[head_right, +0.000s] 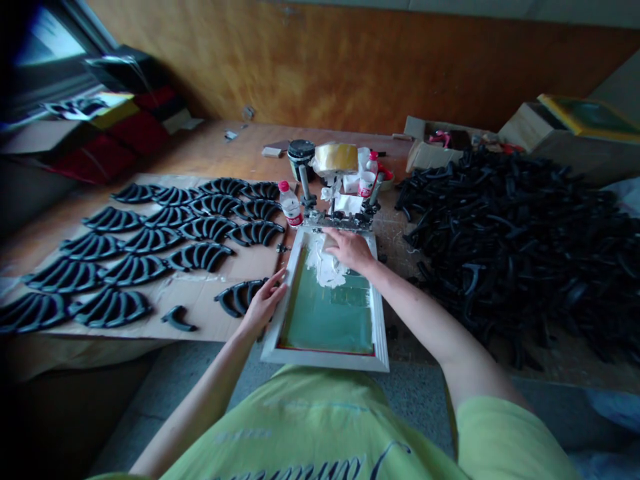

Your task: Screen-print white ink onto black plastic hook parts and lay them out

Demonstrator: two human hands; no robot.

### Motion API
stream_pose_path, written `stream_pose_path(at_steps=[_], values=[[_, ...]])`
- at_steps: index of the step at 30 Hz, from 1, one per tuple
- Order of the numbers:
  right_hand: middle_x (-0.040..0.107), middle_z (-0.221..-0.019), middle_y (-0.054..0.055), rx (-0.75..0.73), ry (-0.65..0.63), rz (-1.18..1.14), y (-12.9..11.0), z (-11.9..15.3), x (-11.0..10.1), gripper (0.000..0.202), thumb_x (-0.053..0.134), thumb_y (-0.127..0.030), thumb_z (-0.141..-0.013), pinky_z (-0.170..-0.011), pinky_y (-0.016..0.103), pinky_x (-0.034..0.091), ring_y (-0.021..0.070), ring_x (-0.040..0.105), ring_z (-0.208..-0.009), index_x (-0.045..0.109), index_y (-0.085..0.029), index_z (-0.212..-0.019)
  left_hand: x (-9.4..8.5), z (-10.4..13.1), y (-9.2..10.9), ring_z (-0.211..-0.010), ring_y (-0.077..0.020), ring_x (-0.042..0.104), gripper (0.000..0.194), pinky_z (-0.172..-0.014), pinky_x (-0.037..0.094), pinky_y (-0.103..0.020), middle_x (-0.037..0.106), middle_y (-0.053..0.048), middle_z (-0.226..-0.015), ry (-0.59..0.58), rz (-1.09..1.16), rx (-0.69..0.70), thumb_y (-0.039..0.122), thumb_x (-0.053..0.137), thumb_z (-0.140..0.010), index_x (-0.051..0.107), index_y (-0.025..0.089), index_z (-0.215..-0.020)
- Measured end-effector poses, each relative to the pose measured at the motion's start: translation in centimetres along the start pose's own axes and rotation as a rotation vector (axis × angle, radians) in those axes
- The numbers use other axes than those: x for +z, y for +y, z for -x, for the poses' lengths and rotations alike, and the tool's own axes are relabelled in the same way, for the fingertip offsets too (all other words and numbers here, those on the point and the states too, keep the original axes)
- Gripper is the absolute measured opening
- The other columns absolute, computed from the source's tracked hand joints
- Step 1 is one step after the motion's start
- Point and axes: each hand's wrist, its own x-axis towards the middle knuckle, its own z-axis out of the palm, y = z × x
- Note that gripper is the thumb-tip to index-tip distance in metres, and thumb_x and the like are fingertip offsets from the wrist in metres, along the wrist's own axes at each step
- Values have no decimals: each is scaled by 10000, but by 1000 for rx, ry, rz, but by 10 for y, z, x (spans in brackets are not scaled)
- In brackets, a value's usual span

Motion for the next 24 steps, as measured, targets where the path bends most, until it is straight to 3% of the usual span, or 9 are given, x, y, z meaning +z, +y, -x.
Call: stream_pose_path(at_steps=[2, 4, 8, 11, 14, 17, 19, 21, 24], values=[[678, -1052, 55, 127, 25, 51, 11, -26, -15, 589, 692, -364, -812, -812, 313, 456, 204, 617, -910, 491, -280, -1359, -4, 4, 18, -749, -169, 603, 667, -619, 466, -235, 681, -44, -879, 7, 5, 42, 593, 546, -821, 527, 185, -1349], [688, -1017, 69, 221, 72, 102, 29, -39, -33, 571, 658, -416, -829, -813, 333, 458, 221, 624, -901, 500, -272, -1359, -7, 3, 37, -779, -182, 618, 634, -631, 481, -252, 693, -57, -932, 23, 14, 61, 646, 431, -860, 611, 180, -1250], [701, -939, 72, 414, 257, 69, 86, -20, -53, 418, 504, -386, -912, -801, 349, 463, 228, 636, -854, 545, -226, -1296, -2, -13, 79, -744, -156, 631, 633, -651, 497, -247, 692, -45, -902, 51, 143, 183, 682, 350, -869, 677, 178, -1068], [698, -875, 94, 616, 283, -6, 116, 16, -34, 311, 479, -298, -898, -785, 366, 473, 241, 633, -823, 618, -159, -1140, 11, -28, 112, -766, -149, 639, 541, -687, 506, -245, 684, -37, -875, 104, 296, 340, 637, 438, -850, 661, 174, -1020], [682, -1023, 116, 446, 165, -60, 106, 50, 8, 278, 512, -298, -880, -907, 418, 442, 259, 593, -1003, 629, -161, -1092, 20, -37, 128, -701, -143, 631, 492, -621, 498, -240, 669, -33, -801, 153, 345, 340, 600, 487, -832, 646, 161, -988], [640, -1144, 88, 152, -40, -103, 73, 69, 40, 378, 636, -304, -822, -951, 411, 421, 246, 555, -1090, 594, -211, -1186, 25, -36, 114, -651, -118, 608, 452, -584, 477, -217, 663, -21, -783, 229, 377, 317, 585, 482, -839, 622, 182, -989], [638, -1111, 65, 50, -130, -80, 53, 71, 44, 332, 673, -241, -799, -952, 402, 417, 236, 548, -1076, 624, -228, -1127, 30, -28, 90, -633, -102, 596, 431, -561, 456, -196, 664, -13, -790, 218, 378, 248, 582, 500, -839, 603, 202, -1015], [639, -1028, 57, 33, -119, -45, 34, 71, 36, 191, 658, -199, -815, -947, 394, 415, 224, 548, -1024, 657, -217, -1005, 39, -14, 62, -625, -103, 594, 467, -536, 441, -187, 669, -28, -791, 81, 328, 82, 599, 540, -818, 600, 190, -1034], [622, -962, 69, 18, 20, -62, -5, 77, 24, 123, 621, -242, -863, -921, 377, 428, 220, 533, -980, 646, -185, -969, 58, 12, 29, -689, -145, 626, 565, -541, 472, -219, 684, -79, -875, -177, 255, -188, 628, 612, -758, 588, 162, -1076]])
